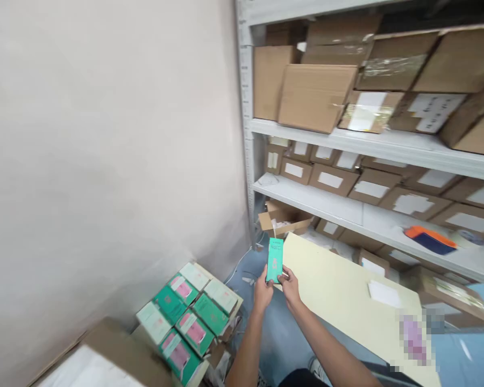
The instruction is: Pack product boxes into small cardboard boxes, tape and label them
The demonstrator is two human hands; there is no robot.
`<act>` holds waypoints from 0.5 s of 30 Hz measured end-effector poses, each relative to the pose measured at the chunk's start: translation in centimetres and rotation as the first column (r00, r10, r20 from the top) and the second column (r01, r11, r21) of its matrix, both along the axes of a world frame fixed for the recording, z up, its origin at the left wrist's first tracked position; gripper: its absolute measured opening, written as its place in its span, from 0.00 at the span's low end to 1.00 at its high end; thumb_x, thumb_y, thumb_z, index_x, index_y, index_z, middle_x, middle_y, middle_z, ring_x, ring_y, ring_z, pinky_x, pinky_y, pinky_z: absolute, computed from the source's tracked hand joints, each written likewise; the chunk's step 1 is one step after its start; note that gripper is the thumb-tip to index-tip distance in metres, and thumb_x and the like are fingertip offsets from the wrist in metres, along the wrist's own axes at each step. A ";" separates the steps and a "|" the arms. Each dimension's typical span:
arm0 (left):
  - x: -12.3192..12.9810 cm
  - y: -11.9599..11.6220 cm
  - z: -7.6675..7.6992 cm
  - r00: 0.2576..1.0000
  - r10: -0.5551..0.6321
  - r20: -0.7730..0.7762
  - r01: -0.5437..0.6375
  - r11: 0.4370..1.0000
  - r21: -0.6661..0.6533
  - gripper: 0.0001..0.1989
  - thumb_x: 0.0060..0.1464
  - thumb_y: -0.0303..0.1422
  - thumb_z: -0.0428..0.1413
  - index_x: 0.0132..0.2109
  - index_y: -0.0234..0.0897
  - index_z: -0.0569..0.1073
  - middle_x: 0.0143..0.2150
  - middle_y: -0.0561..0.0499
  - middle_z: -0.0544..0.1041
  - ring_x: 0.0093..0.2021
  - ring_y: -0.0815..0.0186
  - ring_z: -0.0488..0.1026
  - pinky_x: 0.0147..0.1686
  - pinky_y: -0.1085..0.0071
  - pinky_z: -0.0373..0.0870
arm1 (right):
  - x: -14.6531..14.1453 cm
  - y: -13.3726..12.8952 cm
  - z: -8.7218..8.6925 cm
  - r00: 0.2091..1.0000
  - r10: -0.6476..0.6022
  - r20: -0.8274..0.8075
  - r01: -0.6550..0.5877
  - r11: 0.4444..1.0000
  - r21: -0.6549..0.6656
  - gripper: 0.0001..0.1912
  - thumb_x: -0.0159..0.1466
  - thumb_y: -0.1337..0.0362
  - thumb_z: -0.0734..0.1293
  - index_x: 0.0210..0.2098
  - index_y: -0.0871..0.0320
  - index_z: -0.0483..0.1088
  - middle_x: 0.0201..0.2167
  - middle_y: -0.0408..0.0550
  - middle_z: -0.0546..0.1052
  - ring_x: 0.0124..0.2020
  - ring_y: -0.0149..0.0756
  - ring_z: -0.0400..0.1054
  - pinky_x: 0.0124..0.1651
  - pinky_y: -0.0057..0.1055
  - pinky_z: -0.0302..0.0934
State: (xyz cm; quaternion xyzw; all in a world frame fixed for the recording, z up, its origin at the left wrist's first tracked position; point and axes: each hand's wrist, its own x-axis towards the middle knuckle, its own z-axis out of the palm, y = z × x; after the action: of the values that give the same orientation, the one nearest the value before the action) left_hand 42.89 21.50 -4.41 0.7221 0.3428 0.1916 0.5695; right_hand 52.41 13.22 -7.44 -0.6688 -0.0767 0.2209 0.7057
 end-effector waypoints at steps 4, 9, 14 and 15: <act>7.3 -6.0 -0.1 0.987 -0.158 0.019 0.158 0.987 -0.028 0.38 0.53 0.26 0.56 0.72 0.38 0.64 0.66 0.43 0.74 0.66 0.55 0.71 0.67 0.60 0.65 | 5.8 -7.2 -0.6 0.986 -0.164 -0.014 0.164 0.987 -0.004 0.28 0.49 0.58 0.70 0.50 0.56 0.78 0.48 0.53 0.83 0.44 0.50 0.78 0.47 0.45 0.75; 14.0 -13.3 -1.2 0.963 -0.269 0.002 0.267 0.957 -0.109 0.39 0.52 0.25 0.56 0.72 0.39 0.63 0.66 0.45 0.74 0.66 0.56 0.71 0.66 0.60 0.67 | 10.9 -14.9 -1.9 0.938 -0.327 -0.109 0.329 0.944 -0.008 0.27 0.47 0.58 0.69 0.46 0.56 0.77 0.49 0.55 0.82 0.44 0.51 0.78 0.46 0.44 0.75; 18.4 -17.7 -3.6 0.958 -0.285 -0.028 0.273 0.940 -0.202 0.40 0.48 0.23 0.58 0.70 0.39 0.67 0.68 0.44 0.72 0.68 0.54 0.69 0.67 0.57 0.66 | 14.8 -20.3 -3.9 0.909 -0.366 -0.201 0.367 0.930 -0.032 0.24 0.45 0.60 0.69 0.42 0.56 0.78 0.47 0.55 0.83 0.42 0.50 0.79 0.45 0.44 0.74; 19.1 -18.3 -4.2 0.959 -0.280 -0.038 0.266 0.940 -0.214 0.40 0.47 0.23 0.59 0.69 0.39 0.68 0.68 0.44 0.72 0.68 0.54 0.69 0.67 0.56 0.65 | 15.4 -21.1 -4.4 0.906 -0.365 -0.212 0.366 0.930 -0.037 0.24 0.45 0.59 0.69 0.42 0.56 0.78 0.46 0.55 0.83 0.43 0.50 0.79 0.46 0.44 0.74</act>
State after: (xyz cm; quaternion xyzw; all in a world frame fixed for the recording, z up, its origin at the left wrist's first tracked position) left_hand 62.00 3.19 -8.64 0.7057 0.2766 0.0494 0.6504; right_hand 67.85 -7.86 -11.84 -0.6422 0.1263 0.1558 0.7398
